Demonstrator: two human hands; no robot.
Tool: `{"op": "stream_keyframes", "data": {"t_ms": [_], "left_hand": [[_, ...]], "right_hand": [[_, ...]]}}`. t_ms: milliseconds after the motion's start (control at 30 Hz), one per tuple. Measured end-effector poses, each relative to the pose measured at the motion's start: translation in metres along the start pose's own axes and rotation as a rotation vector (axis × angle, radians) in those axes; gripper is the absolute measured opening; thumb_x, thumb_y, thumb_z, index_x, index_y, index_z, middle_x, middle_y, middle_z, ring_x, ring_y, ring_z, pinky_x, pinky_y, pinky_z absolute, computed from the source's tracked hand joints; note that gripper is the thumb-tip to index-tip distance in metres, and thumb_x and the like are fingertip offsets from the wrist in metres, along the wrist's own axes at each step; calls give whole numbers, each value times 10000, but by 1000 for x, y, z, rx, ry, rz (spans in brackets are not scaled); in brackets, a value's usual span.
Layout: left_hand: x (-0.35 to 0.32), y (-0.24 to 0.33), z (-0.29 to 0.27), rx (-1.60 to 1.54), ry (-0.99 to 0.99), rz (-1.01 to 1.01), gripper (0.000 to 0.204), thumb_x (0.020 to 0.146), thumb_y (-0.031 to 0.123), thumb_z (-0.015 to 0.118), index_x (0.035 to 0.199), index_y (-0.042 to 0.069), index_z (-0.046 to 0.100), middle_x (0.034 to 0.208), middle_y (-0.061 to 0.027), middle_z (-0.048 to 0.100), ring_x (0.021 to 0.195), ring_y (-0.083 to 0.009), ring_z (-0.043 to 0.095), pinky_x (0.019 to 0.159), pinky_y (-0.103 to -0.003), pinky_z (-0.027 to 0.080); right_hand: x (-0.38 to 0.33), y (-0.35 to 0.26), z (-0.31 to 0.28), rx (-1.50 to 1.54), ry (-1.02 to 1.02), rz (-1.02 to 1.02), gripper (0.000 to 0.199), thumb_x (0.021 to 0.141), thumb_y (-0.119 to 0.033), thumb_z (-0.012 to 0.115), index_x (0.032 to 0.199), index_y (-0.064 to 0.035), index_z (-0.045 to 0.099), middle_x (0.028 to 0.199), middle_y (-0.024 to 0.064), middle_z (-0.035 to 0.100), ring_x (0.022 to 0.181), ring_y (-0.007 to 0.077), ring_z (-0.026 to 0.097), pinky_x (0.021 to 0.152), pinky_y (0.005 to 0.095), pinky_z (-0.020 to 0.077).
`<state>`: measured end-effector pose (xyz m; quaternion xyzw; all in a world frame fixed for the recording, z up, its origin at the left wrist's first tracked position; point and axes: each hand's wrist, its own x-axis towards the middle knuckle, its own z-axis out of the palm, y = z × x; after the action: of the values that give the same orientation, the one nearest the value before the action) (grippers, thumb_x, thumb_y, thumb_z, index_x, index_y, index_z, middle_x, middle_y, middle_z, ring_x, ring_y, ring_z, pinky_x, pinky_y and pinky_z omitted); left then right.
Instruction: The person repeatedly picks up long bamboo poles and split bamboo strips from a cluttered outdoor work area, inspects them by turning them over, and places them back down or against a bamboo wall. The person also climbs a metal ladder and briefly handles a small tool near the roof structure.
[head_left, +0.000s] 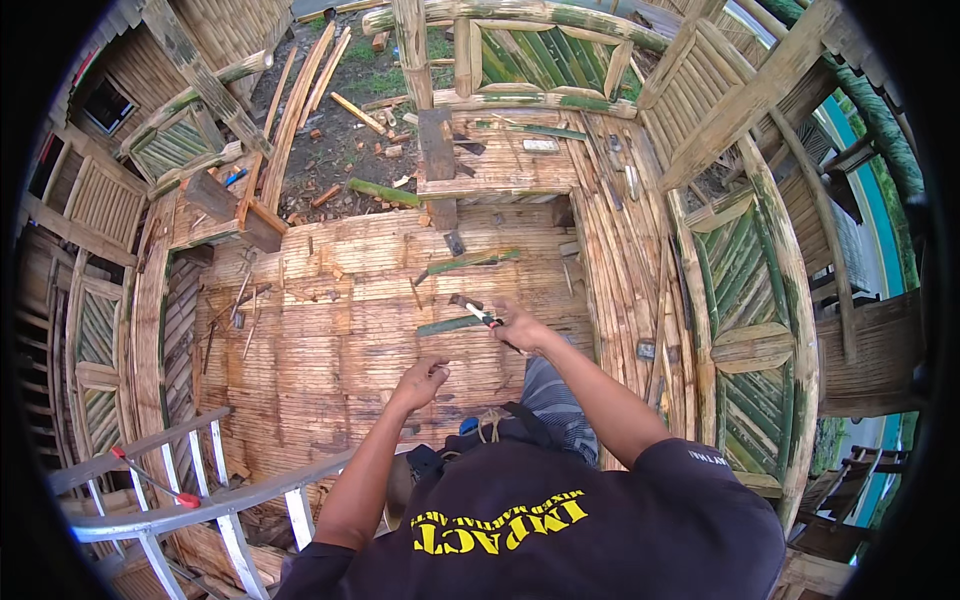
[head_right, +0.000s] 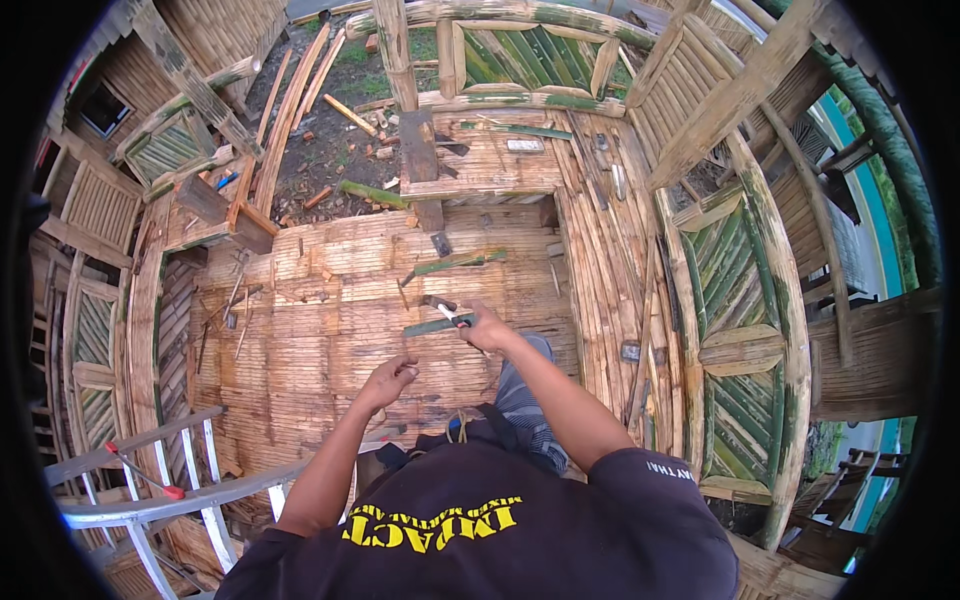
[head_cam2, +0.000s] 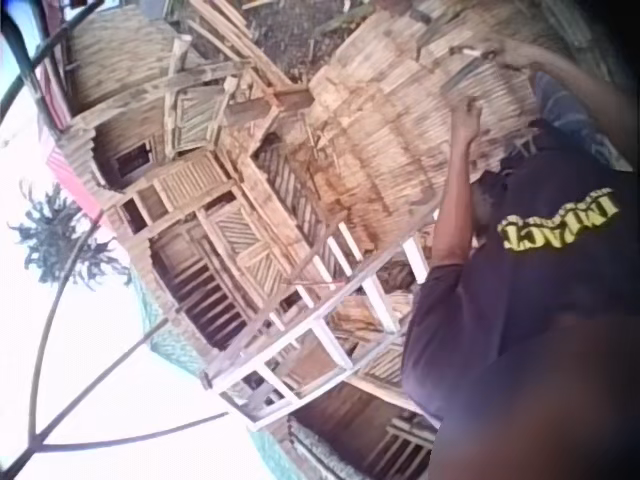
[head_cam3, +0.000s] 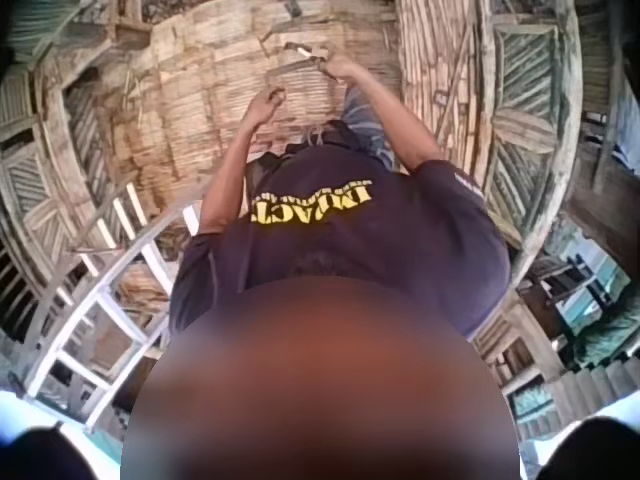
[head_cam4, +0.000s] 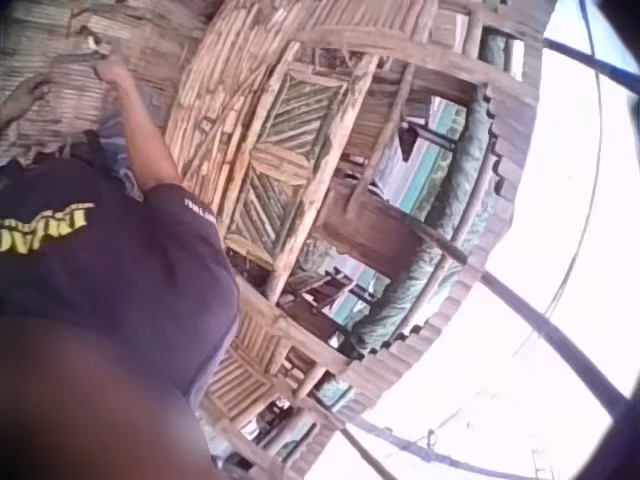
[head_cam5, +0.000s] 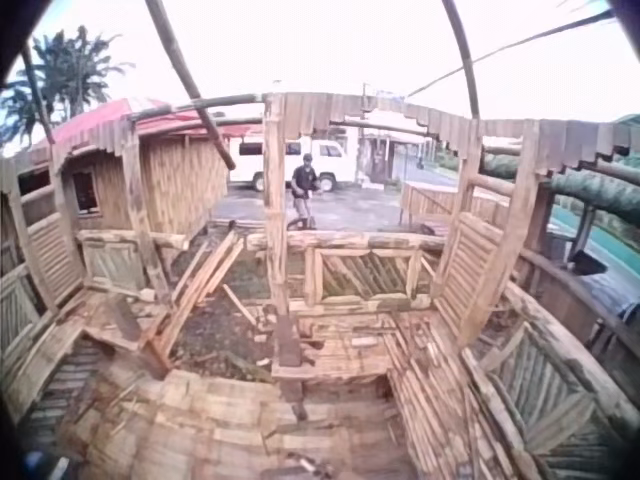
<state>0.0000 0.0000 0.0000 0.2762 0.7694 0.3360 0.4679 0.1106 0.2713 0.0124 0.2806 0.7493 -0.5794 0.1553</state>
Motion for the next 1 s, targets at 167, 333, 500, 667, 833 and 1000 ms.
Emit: {"op": "stream_keyframes", "data": {"t_ms": [167, 333, 500, 667, 833, 1000], "left_hand": [[113, 26, -52, -225, 6, 17, 456, 992, 260, 625, 1348, -18, 565, 1226, -150, 669, 1107, -223, 632, 955, -348, 494], [193, 35, -149, -121, 153, -12, 448, 986, 253, 610, 1350, -6, 570, 1214, -204, 682, 1119, -278, 662, 977, -374, 507], [216, 36, -257, -189, 237, -143, 445, 1005, 249, 602, 1354, -23, 563, 1198, -180, 677, 1121, -234, 647, 982, -349, 497], [246, 19, -339, -308, 290, -180, 415, 996, 193, 592, 1345, -31, 566, 1180, -164, 677, 1093, -208, 644, 974, -335, 496], [280, 3, -451, -288, 259, -59, 412, 987, 203, 618, 1344, 1, 584, 1209, -158, 679, 1112, -221, 642, 977, -335, 499], [237, -33, -617, -144, 306, -90, 530, 951, 188, 653, 1433, 31, 500, 1364, -179, 589, 1263, -264, 569, 1077, -375, 450]], "right_hand": [[111, -27, -10, 754, -72, 247, 254, 992, -206, 637, 1171, -34, 584, 793, 42, 624, 554, 116, 516, 423, 275, 390], [304, -25, -72, 919, 83, 437, 117, 999, -185, 616, 949, -88, 573, 689, 6, 564, 526, 112, 522, 425, 267, 397], [428, -62, -126, 968, 379, 379, 140, 986, -198, 649, 913, -111, 567, 684, 10, 561, 535, 138, 528, 449, 298, 435], [488, -143, -114, 777, 166, 388, 160, 984, -221, 660, 917, -106, 572, 752, 5, 584, 668, 133, 564, 566, 300, 487], [538, -233, -50, 481, -63, 316, 99, 992, -203, 631, 1017, -108, 614, 845, -2, 624, 708, 98, 564, 622, 287, 505], [613, -361, 5, 279, -195, 227, 132, 988, -165, 624, 1095, -89, 628, 903, -11, 635, 742, 81, 567, 626, 248, 487]]}}
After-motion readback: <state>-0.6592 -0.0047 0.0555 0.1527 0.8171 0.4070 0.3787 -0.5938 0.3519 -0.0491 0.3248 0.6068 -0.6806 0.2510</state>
